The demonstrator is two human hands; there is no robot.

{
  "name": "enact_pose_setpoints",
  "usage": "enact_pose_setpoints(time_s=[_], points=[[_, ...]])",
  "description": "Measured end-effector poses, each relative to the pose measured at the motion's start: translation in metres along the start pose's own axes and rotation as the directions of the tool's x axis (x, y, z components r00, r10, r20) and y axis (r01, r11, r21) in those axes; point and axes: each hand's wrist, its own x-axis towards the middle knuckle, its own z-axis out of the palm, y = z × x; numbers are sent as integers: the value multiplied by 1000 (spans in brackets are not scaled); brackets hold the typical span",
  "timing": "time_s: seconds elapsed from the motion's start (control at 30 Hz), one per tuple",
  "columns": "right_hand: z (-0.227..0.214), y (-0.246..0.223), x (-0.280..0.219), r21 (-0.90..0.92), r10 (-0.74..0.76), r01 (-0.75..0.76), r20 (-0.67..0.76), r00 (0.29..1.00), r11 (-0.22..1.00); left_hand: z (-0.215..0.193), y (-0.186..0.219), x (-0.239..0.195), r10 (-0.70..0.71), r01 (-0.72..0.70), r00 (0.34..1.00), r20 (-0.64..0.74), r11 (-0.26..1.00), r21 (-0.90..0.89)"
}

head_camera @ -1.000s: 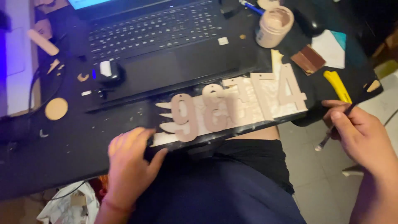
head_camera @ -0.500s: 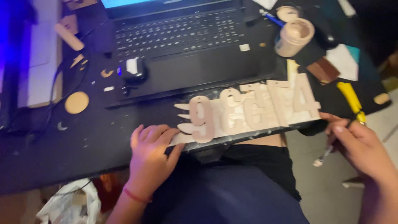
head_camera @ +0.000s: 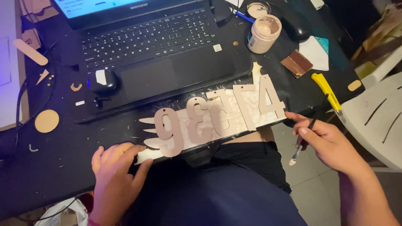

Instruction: Painting laser-cut wooden numbers with beige paint using a paintbrush at a desk.

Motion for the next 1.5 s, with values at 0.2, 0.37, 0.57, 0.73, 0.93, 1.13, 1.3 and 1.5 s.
enact_pose_setpoints(time_s=[0.2,0.37,0.57,0.73,0.93,1.13,1.3,1.5], points=[[3,5,1,17,-32,32,4,999,999,7,3,0,14,-13,998,-64,1000,22],[5,7,4,24,-22,22,-6,1000,999,8,6,2,-7,10,997,-82,999,36],[6,5,2,70,-54,51,33,998,996,14,5,1,3,2,991,-134,999,36],[-9,-1,6,81,-64,59,63,996,995,15,6,-2,-7,12,993,-117,999,48],[-18,-48,14,-71,50,-58,-109,993,996,19,9,-6,-26,37,987,-161,997,66],[-9,-43,55,-671,-88,50,-23,996,740,26,8,-7,29,-2,961,-274,995,98],[-7,-39,71,-717,-29,17,-4,1000,697,26,6,-11,46,-16,945,-324,995,94],[-4,-36,70,-648,-51,27,-19,999,761,26,3,-11,32,-8,953,-301,997,81]])
